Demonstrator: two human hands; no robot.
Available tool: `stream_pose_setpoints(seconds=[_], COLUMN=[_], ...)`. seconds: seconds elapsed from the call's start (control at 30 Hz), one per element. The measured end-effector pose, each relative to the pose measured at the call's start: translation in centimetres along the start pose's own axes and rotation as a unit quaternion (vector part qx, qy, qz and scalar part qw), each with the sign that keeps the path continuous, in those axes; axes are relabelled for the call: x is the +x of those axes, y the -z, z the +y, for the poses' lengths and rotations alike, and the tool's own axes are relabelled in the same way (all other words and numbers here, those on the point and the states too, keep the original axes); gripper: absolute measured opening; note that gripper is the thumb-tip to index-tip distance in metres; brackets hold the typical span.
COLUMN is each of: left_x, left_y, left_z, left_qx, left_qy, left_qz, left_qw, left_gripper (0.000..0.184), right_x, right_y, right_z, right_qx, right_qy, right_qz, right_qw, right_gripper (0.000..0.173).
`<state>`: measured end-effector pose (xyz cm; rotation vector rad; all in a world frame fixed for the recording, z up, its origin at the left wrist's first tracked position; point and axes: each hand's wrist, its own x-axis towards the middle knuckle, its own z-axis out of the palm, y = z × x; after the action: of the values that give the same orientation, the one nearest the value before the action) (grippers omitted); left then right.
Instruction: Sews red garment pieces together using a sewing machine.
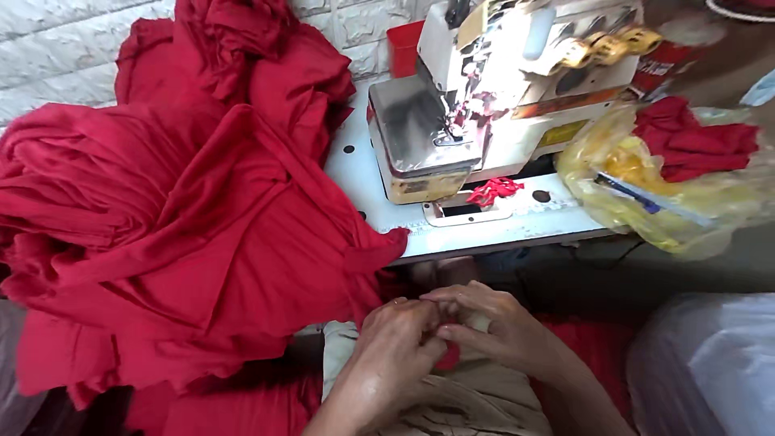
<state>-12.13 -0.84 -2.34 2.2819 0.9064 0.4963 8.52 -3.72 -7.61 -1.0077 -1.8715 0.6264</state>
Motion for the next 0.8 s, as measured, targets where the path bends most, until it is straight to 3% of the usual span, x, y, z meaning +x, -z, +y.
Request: stream_pose_setpoints(seconds=[0.13,0.3,0.47,0.63,0.7,0.8], left_x=[-0.1,0.5,1.3,1.4,1.6,1.6], left_y=[1.2,1.5,0.2,0.0,-0.4,-1.0], left_z=[-1.1,-2.1,-3.2,-3.9,-3.9,-3.4], left_qx=[0.000,-0.155,-0.271,-0.362,-0.371,-0.393], left_qy=[0.022,0.034,0.021,0.020,0.029,0.067], left_qz=[0.040,0.063,0.166,0.130,0.148,0.206], left_qw=[0.999,0.985,0.948,0.923,0.916,0.894], left_gripper=[0.016,0.020,0.016,0.016,0.013,0.013], right_x=[0.5,1.8,2.7,3.1,3.0,2.3], right_y=[0.2,-0.4,-1.0,-1.6,-2.1,-3.0], right_z=[0.4,0.5,0.7,0.8,1.1,1.3], right_qx=[0.041,0.043,0.156,0.202,0.141,-0.092], right_qy=[-0.031,-0.029,-0.106,-0.113,-0.094,-0.030], right_qz=[-0.010,0.074,0.134,0.166,0.209,0.286], right_qw=[0.999,0.996,0.973,0.958,0.963,0.953], right_gripper=[0.024,0.023,0.015,0.014,0.009,0.025])
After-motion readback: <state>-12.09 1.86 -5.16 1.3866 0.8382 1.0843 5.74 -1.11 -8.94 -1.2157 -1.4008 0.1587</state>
